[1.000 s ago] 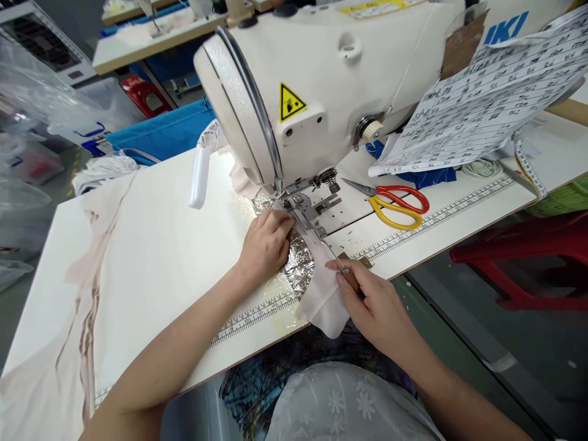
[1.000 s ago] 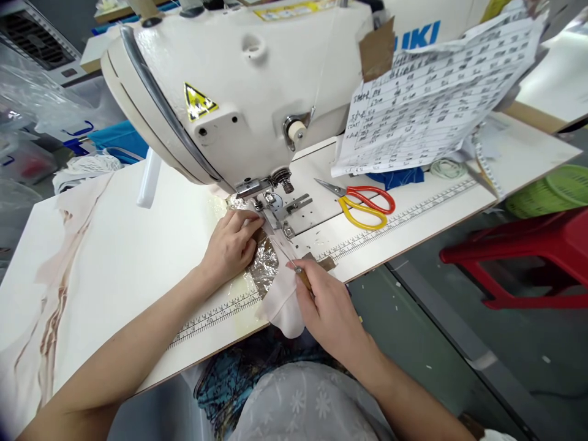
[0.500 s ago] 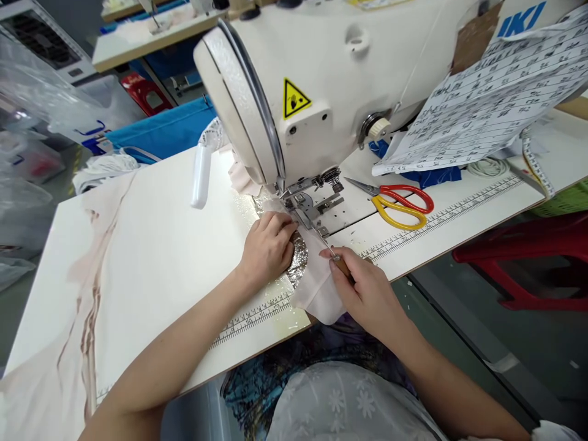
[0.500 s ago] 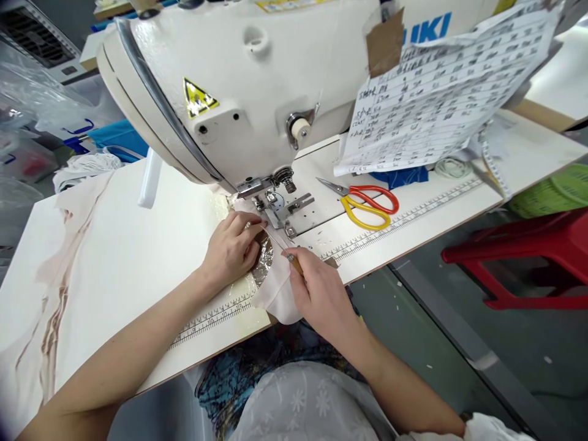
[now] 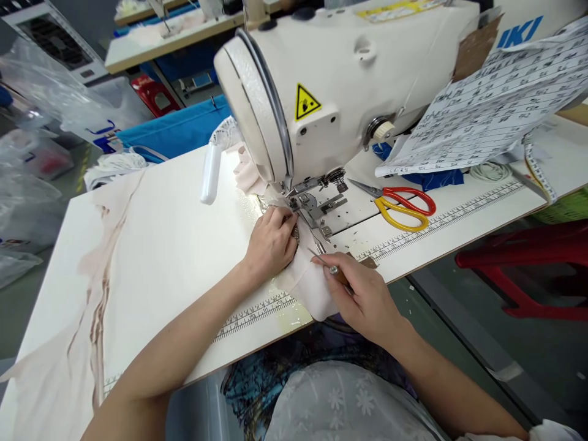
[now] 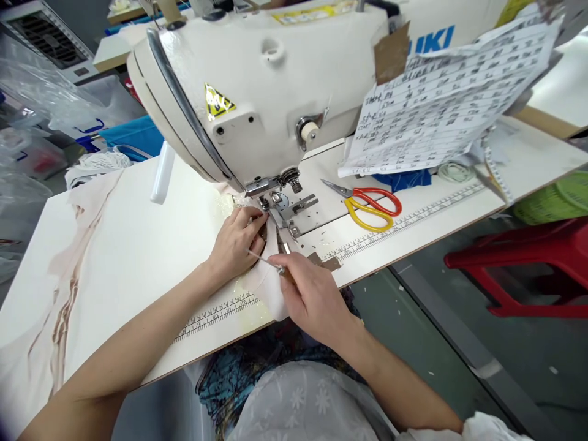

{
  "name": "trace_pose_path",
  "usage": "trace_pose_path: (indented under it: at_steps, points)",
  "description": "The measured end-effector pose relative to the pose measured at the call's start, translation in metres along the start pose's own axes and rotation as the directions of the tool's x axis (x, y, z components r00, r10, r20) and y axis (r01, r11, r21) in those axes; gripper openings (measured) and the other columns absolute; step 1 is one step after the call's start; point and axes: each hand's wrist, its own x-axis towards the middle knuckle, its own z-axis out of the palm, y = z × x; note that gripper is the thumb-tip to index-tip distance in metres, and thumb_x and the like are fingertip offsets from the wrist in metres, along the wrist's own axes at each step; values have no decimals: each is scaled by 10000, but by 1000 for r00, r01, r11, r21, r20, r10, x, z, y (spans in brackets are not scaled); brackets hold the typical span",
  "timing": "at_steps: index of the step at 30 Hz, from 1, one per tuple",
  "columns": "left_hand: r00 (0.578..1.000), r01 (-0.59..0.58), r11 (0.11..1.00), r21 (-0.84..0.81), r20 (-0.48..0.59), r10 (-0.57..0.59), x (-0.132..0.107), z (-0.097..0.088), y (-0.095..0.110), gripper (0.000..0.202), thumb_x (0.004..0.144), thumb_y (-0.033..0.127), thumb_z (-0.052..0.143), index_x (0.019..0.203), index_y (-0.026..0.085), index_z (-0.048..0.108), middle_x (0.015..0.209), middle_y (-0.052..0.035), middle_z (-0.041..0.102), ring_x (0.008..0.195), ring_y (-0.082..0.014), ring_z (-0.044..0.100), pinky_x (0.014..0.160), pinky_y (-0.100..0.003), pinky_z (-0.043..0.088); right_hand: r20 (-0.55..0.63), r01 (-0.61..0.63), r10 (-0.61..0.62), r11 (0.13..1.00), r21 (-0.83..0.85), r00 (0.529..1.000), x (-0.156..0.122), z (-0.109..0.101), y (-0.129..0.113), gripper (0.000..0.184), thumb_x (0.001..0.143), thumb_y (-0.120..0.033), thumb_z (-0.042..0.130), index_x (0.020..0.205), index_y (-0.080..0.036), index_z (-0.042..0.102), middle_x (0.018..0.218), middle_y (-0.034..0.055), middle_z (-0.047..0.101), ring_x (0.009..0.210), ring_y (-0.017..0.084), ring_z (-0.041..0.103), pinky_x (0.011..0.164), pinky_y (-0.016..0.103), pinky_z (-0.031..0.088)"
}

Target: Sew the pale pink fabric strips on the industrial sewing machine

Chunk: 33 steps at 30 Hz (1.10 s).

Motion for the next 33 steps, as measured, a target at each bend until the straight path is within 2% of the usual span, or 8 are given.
trace_pose_path:
  at_steps: [4, 10, 14, 17, 20, 24, 28, 33]
  points:
    - [1000, 12, 1000, 11, 6, -12, 6, -1, 4, 261, 898, 163, 494, 1108, 110, 639, 1058, -146, 602, 945, -265, 551, 824, -414, 552, 3, 121, -122, 988, 100, 993, 3, 4, -16, 217, 997, -176, 398, 1160, -197, 541, 903, 48, 692, 713, 153, 644, 616, 250, 498]
    - [981, 178, 982, 62, 62, -182, 16, -2, 4, 194, 955, 169, 461, 949, 166, 654, 982, -116, 660, 845, -239, 579, 553, -314, 473, -18, 292, -292, 949, 114, 956, -2, 7, -34, 247, 971, -125, 379, 1171, -193, 507, 853, 39, 689, 696, 151, 633, 614, 240, 494]
    - [959, 257, 925, -281, -45, -280, 14, 1, -8, 194, 952, 285, 517, 854, 191, 657, 947, -69, 685, 892, -218, 627, 705, -331, 520, 38, 17, -19, 999, 47, 999, -12, -6, -22, 227, 1005, -178, 368, 1141, -176, 550, 797, 31, 700, 644, 151, 651, 539, 232, 447]
    - [942, 262, 812, -522, -43, -332, 13, 3, -16, 164, 894, 255, 559, 786, 208, 673, 923, -39, 685, 897, -195, 642, 821, -339, 526, 71, -195, 207, 970, -143, 976, -7, -11, -5, 244, 1021, -267, 388, 1142, -153, 566, 766, 33, 726, 601, 177, 670, 482, 249, 397]
    - [926, 292, 730, -618, -8, -377, 13, 3, -18, 157, 856, 259, 581, 754, 218, 693, 905, -31, 681, 874, -187, 644, 814, -336, 524, 56, -274, 315, 890, -365, 947, 9, -8, 7, 294, 1001, -309, 435, 1198, -124, 550, 811, 60, 759, 610, 211, 694, 473, 268, 367]
    - [914, 308, 680, -665, 8, -406, 14, 2, -18, 117, 826, 272, 620, 763, 222, 705, 905, -26, 681, 865, -182, 641, 797, -325, 520, 38, -254, 321, 811, -527, 946, 27, 0, 12, 299, 1007, -246, 394, 1219, -134, 573, 918, 80, 782, 667, 221, 717, 482, 285, 339]
    - [910, 328, 681, -655, 25, -414, 14, 2, -18, 119, 822, 267, 612, 777, 223, 713, 907, -25, 682, 862, -180, 640, 797, -321, 516, 13, -196, 237, 830, -522, 971, 29, 4, 17, 322, 1018, -247, 390, 1235, -175, 617, 1091, 77, 771, 798, 211, 735, 540, 274, 398]
    - [909, 342, 681, -648, 43, -415, 14, 2, -19, 132, 825, 249, 596, 792, 222, 721, 935, -30, 688, 880, -184, 638, 810, -327, 506, -19, -178, 194, 850, -495, 981, 28, 7, 22, 348, 1016, -256, 394, 1245, -167, 640, 1084, 75, 778, 768, 192, 729, 535, 261, 407]
